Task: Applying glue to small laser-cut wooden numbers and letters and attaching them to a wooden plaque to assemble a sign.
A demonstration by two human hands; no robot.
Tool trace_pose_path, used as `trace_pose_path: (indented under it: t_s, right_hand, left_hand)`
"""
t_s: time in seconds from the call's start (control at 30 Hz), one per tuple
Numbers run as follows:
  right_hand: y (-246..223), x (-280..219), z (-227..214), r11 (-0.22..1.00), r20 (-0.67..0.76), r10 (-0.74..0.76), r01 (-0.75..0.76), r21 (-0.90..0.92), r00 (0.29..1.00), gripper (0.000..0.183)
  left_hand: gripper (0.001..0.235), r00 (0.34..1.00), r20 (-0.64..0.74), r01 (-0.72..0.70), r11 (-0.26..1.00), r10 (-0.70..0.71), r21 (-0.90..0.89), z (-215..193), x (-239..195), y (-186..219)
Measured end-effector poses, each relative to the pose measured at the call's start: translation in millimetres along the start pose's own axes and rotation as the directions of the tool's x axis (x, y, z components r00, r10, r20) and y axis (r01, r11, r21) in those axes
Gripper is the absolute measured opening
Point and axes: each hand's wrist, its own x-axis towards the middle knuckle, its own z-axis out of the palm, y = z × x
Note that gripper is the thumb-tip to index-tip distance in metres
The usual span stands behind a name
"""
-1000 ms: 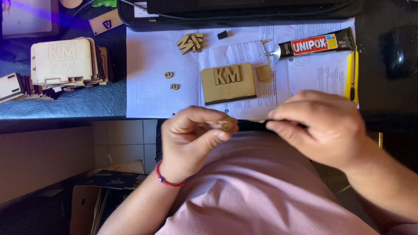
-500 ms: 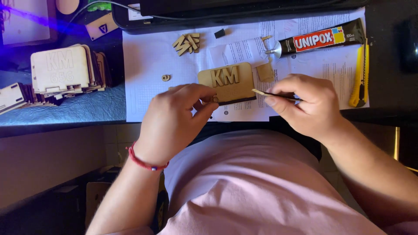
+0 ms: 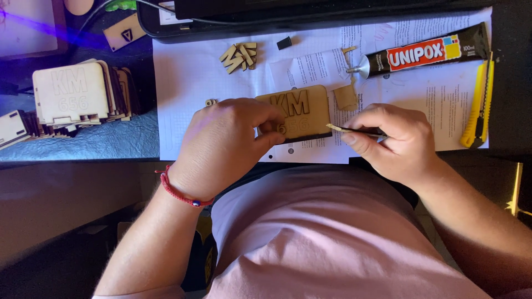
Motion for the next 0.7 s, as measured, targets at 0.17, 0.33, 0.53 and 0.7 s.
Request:
trace_pose_path:
  t_s: [0.17,0.33,0.53,0.7]
  right_hand:
    - [-1.6,3.9,-1.7,0.997,0.006,-0.014,0.014,0.076,1.0,0.012]
    - [0.5,2.5,-2.1,0.995,0.008,0.008,-0.009,0.096,1.0,0.013]
    - [-1.1,5.9,0.0,0.993,0.0,-0.074,0.074,0.089,0.997,0.014]
    - [-6.1,11.1,0.6,0.962,0.084,-0.249,0.237,0.138,0.965,0.019]
  left_hand:
    - [0.015,1.0,0.008,-0.006,1.0,0.006,0.029,0.8,0.6,-1.5]
    - [0.014,1.0,0.006,-0.012,0.999,0.011,0.037,2.2,0.3,-3.7]
    - [0.012,0.947,-0.179,-0.272,0.962,0.265,-0.015,6.5,-13.4,-16.2]
    - [0.019,0.809,-0.338,-0.46,0.876,0.482,0.146,19.6,-25.1,-28.9]
